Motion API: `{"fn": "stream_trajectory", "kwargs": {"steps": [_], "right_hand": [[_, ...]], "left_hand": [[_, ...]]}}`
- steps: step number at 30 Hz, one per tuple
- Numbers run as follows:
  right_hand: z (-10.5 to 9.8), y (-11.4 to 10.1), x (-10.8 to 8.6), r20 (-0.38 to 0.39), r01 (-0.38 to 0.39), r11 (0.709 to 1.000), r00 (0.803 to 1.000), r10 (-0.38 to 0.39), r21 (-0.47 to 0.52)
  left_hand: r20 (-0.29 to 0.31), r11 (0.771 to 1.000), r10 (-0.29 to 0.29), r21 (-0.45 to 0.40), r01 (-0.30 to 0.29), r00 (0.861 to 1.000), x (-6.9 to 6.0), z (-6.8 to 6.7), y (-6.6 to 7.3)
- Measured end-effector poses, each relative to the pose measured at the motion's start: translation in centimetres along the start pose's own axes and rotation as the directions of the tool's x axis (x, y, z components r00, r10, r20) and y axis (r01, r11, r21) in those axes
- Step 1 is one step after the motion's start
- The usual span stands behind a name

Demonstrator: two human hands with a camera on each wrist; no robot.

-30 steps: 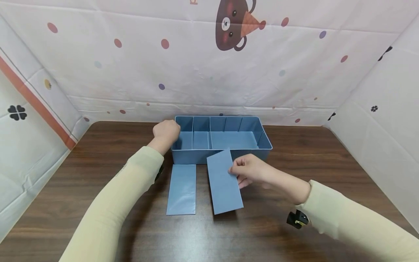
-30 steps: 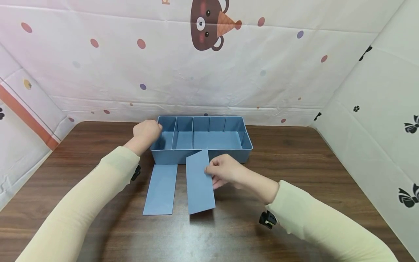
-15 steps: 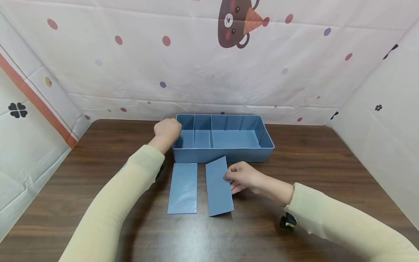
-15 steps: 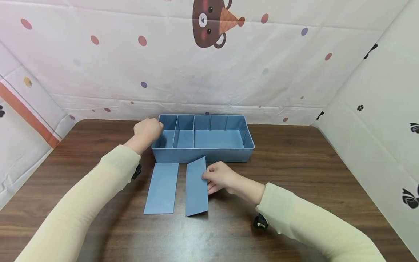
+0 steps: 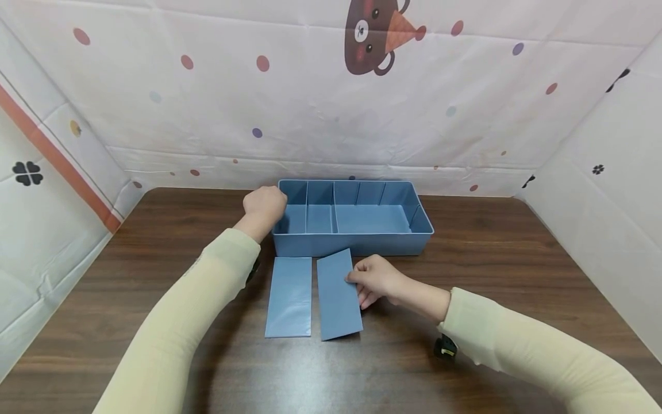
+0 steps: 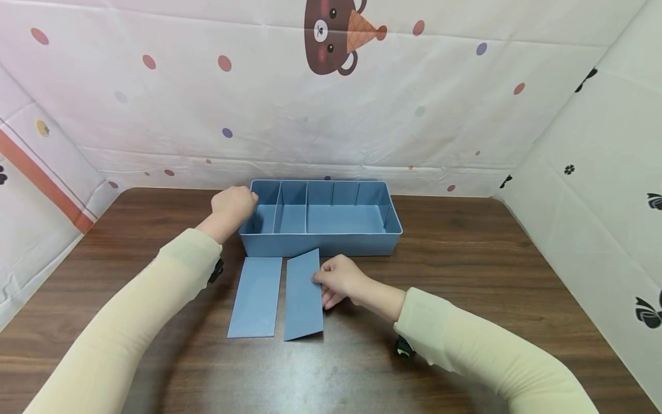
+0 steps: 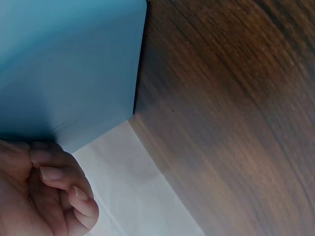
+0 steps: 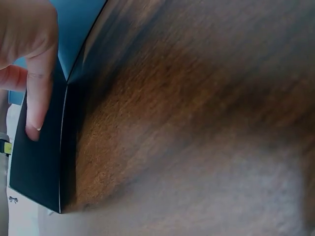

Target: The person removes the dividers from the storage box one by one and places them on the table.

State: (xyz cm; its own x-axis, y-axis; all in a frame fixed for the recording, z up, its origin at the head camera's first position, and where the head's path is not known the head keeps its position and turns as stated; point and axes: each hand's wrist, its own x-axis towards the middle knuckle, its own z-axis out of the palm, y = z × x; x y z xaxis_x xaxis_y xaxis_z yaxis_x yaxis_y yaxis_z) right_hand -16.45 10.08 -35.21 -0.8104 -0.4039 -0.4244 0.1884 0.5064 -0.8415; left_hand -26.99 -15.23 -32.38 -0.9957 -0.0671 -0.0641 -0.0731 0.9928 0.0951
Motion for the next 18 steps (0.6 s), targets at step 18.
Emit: {"fn": "stream_trajectory", "kwargs": {"steps": [18], "right_hand": [[-0.18, 0.19, 0.49, 0.052, 0.056, 0.966, 0.998, -0.044, -0.253]], "left_hand": [[-0.011, 1.0, -0.014, -0.004, 0.014, 1.0, 0.04, 0.22, -0.04]]}}
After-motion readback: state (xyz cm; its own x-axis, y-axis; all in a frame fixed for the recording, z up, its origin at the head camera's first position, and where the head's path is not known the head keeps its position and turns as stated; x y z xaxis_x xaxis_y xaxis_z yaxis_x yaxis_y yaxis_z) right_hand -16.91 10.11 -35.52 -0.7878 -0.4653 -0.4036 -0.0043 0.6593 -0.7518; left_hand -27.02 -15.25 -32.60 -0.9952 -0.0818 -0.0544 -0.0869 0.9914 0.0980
